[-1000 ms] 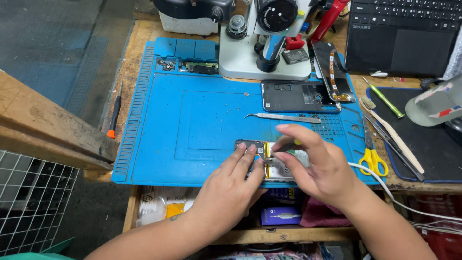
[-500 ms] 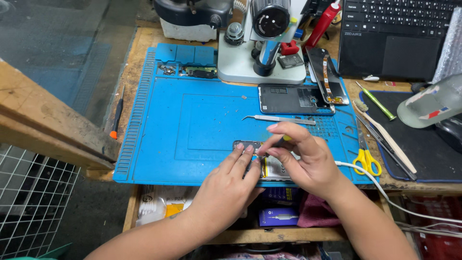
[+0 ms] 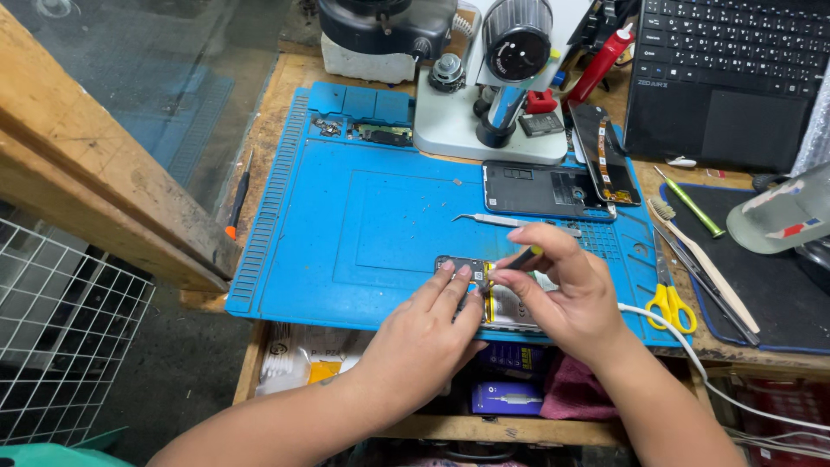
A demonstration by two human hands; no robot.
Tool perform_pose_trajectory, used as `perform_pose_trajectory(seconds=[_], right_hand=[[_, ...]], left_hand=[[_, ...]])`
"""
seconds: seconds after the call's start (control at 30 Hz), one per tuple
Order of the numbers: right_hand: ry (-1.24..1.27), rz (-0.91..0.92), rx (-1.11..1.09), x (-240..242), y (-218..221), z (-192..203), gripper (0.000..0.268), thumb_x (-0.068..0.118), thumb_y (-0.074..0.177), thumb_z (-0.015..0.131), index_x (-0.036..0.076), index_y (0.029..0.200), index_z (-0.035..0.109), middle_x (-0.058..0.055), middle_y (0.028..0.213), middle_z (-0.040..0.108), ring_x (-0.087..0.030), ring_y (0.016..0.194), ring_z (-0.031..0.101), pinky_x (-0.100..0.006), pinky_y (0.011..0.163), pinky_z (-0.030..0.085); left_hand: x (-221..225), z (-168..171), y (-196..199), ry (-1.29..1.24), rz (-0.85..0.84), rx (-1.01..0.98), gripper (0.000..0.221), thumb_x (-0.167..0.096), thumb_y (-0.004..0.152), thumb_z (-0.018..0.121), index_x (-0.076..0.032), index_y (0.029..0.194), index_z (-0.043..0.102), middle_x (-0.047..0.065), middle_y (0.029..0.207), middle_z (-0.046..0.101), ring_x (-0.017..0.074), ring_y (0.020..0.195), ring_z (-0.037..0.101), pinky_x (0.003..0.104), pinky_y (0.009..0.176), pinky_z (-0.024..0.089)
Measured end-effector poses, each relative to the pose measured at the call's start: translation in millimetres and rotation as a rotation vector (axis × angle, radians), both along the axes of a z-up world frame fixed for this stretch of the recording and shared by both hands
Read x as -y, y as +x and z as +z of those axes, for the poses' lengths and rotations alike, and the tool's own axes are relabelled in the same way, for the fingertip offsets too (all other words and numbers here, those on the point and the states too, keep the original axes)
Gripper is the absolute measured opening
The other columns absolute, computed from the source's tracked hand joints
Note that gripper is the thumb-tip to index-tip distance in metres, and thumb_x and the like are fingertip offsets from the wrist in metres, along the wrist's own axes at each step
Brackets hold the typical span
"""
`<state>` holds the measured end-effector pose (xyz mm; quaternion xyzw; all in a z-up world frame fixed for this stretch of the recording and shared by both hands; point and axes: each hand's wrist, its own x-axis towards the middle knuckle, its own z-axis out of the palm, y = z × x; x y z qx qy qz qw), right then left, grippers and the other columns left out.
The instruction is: The person reassembles a mobile phone by placing the battery and internal bracket into the chassis and securing them using a small screwdriver.
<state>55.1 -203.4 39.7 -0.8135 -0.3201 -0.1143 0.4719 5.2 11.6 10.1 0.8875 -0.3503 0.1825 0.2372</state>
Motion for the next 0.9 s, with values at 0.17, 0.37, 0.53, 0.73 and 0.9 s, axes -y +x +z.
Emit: perform_pose_trajectory(seconds=[0.17,0.37,0.53,0.73,0.9], right_hand=[[-0.066,-0.024,0.15,-5,-1,3,0.054,0.004,0.085,0.082,0.008,0.131,0.052,-0.01,0.111,0.068,-0.021,0.101,0.073,-0.032,0.089,0.058],[0.037,0.174,-0.085,0,-9,15,0.043,-0.005,0.095,0.062,0.006,0.135,0.051,-0.011,0.113,0.073,-0.023,0.106,0.075,-0.035,0.092,0.06],[-0.033,-0.055,0.22,-12,-4,1,0.054,0.006,0.086,0.082,0.01,0.131,0.052,-0.011,0.115,0.067,-0.018,0.097,0.073,-0.031,0.086,0.059],[0.079,0.183,-0.066,-1,-3,16,0.047,-0.002,0.091,0.065,0.004,0.133,0.047,-0.015,0.116,0.068,-0.025,0.105,0.069,-0.035,0.091,0.056],[-0.012,0.023,0.224,-12,-1,1,0.054,0.002,0.089,0.08,0.01,0.134,0.051,-0.009,0.112,0.068,-0.02,0.098,0.073,-0.032,0.089,0.059]], left_hand=[[0,0,-1,-0.009,-0.002,-0.011,0.059,-0.025,0.083,0.075,0.011,0.126,0.058,0.034,0.134,0.058,0.0502,0.13,0.054,0.048,0.104,0.048],[-1,0,-2,-0.012,0.012,0.001,0.056,-0.025,0.082,0.076,0.01,0.123,0.06,0.032,0.133,0.06,0.0478,0.13,0.055,0.048,0.105,0.05],[1,0,-4,0.003,0.032,0.023,0.06,-0.026,0.081,0.076,0.012,0.125,0.062,0.031,0.131,0.062,0.0451,0.126,0.058,0.046,0.101,0.051],[0,0,-5,0.011,0.03,0.026,0.056,-0.025,0.082,0.076,0.011,0.122,0.062,0.031,0.13,0.062,0.0454,0.127,0.058,0.045,0.102,0.052],[1,0,-5,0.025,0.037,0.002,0.054,-0.027,0.085,0.075,0.01,0.123,0.063,0.031,0.13,0.062,0.0454,0.128,0.058,0.044,0.092,0.056]])
